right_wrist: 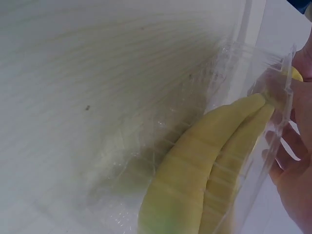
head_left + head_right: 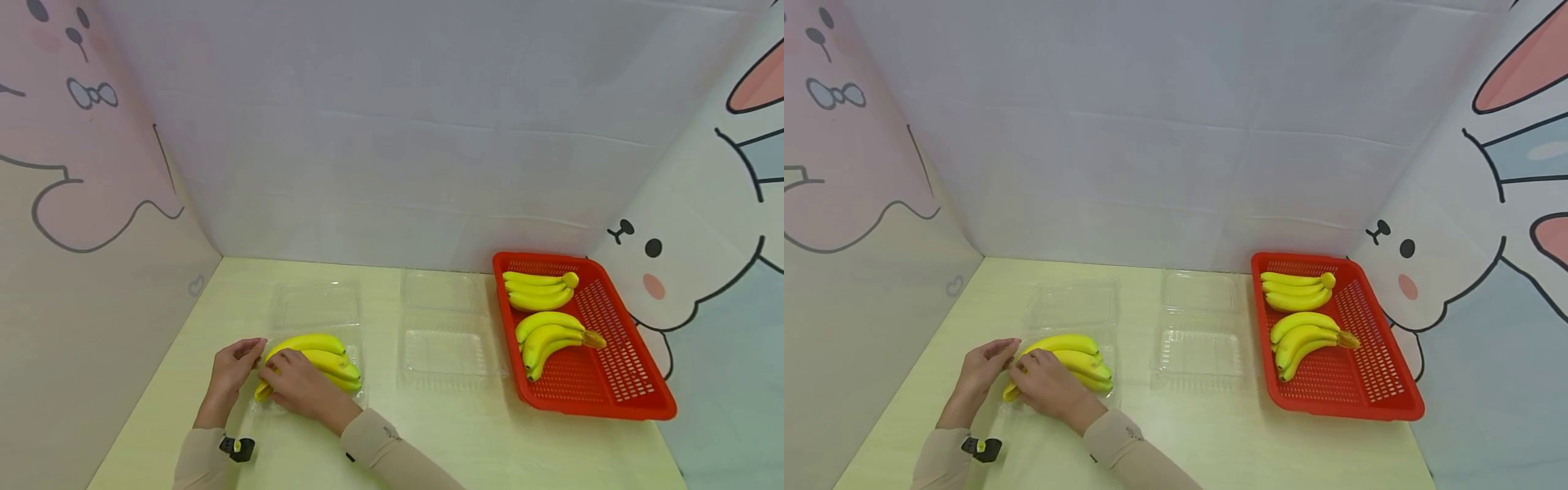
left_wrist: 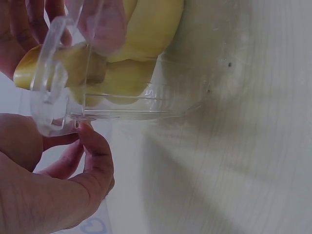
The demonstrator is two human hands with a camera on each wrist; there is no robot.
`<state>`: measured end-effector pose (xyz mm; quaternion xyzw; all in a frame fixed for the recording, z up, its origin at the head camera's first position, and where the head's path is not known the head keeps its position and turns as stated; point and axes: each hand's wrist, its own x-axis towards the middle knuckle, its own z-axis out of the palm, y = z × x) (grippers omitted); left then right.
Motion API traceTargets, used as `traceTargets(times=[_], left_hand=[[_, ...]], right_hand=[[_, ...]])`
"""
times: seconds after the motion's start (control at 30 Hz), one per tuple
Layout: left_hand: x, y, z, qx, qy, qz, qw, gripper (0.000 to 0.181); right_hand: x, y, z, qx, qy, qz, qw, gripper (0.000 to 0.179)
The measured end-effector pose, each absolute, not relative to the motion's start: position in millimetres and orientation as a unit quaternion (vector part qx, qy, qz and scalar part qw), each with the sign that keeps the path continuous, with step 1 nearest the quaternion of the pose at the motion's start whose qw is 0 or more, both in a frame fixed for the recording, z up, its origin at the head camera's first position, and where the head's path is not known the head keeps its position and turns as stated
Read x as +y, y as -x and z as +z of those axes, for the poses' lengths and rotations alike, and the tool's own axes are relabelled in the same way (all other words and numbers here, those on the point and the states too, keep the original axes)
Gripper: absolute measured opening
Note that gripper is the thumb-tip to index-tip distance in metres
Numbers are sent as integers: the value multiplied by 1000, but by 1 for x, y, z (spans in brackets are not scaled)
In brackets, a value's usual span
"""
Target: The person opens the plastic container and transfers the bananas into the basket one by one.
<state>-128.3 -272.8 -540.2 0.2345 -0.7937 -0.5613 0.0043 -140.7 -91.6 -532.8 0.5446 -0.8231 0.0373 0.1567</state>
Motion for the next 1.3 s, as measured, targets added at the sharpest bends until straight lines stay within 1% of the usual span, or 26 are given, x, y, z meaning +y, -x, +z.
traceTargets(times=[0.13,0.37,0.67,0.87,1.13,1.3], left_hand=[[-273,128,-540,-792,-230,-565,5,49],[-273,130,-540,-795,-232,-560,8,48],[-272,129,-541,-805,-232,-545,9,47],[-273,130,-542,-806,-225,-547,10,50],[-274,128,-542,-805,-219,-551,13,52],[-274,127,-541,-804,-218,-553,11,50]], right_hand=[[-92,140,-532,-823,-542,33,164,31],[-92,142,-526,-817,-553,53,154,36],[-93,139,-519,-818,-558,68,122,26],[-92,139,-515,-815,-560,53,141,28],[-89,139,-505,-802,-568,59,176,25],[-87,139,-499,-800,-570,65,176,29]])
